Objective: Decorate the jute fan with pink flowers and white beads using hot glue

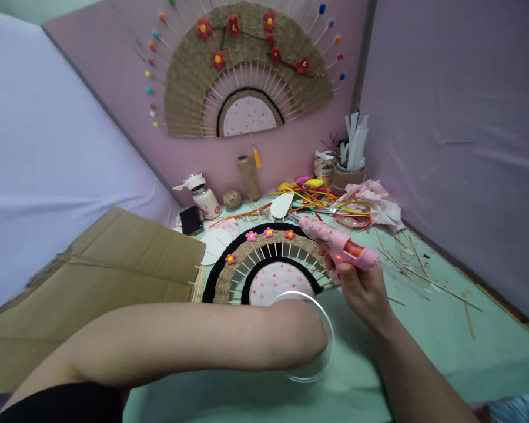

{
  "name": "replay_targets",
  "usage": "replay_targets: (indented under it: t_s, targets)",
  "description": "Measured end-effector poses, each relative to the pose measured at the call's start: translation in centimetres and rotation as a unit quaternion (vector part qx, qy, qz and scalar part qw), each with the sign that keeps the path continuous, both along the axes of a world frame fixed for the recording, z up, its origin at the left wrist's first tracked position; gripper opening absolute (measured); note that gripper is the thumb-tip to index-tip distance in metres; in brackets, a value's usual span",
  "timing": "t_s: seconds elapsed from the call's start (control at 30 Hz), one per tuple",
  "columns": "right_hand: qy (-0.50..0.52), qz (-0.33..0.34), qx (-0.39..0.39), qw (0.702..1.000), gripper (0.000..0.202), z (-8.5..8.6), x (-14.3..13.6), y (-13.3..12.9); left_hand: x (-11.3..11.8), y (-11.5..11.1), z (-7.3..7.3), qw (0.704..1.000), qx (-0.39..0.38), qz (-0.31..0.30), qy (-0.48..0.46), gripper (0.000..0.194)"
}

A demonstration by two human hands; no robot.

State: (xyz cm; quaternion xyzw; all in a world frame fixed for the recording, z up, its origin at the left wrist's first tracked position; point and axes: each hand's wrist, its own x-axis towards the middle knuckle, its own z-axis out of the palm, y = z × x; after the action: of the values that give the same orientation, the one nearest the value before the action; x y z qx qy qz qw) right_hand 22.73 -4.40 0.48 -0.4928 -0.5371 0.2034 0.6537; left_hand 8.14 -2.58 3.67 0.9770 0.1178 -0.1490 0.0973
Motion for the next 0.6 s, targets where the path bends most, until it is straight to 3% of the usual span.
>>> replay_targets:
  t_s: [0.1, 0.17, 0.27, 0.33, 0.4, 0.43, 0.53, 0.6]
  targets:
    - [0.005, -0.005, 0.001, 1.000, 0.044, 0.0, 0.0, 0.0, -0.3, 0.0, 3.9, 0.993, 0.025, -0.088, 0.068, 0.014]
    - [0.009, -0.004, -0.003, 1.000, 0.044, -0.1, 0.0, 0.0, -1.1, 0.4, 7.1, 0.991, 0.022, -0.106, 0.076, 0.015]
    - [0.026, 0.001, -0.005, 1.000, 0.045, -0.4, 0.0, 0.0, -3.2, 1.6, 10.9, 0.991, -0.109, -0.048, -0.052, 0.016]
    - [0.045, 0.006, -0.001, 0.999, 0.045, -0.8, 0.0, 0.0, -4.7, 2.8, 12.0, 0.955, -0.224, 0.044, -0.188, 0.020]
    - [0.060, 0.010, -0.002, 0.998, 0.044, -1.3, 0.0, 0.1, -5.9, 4.2, 11.7, 0.883, -0.313, 0.148, -0.318, 0.016]
    - [0.063, 0.011, -0.006, 0.998, 0.044, -1.5, 0.0, 0.2, -6.3, 4.9, 11.2, 0.830, -0.352, 0.201, -0.382, 0.012]
    - [0.063, 0.013, -0.018, 0.998, 0.046, -1.9, -0.1, 0.5, -6.5, 7.3, 8.9, 0.630, -0.475, 0.309, -0.531, 0.006]
    - [0.060, 0.019, -0.020, 0.998, 0.048, -1.9, -0.2, 0.6, -6.0, 8.7, 7.5, 0.531, -0.532, 0.353, -0.557, 0.014]
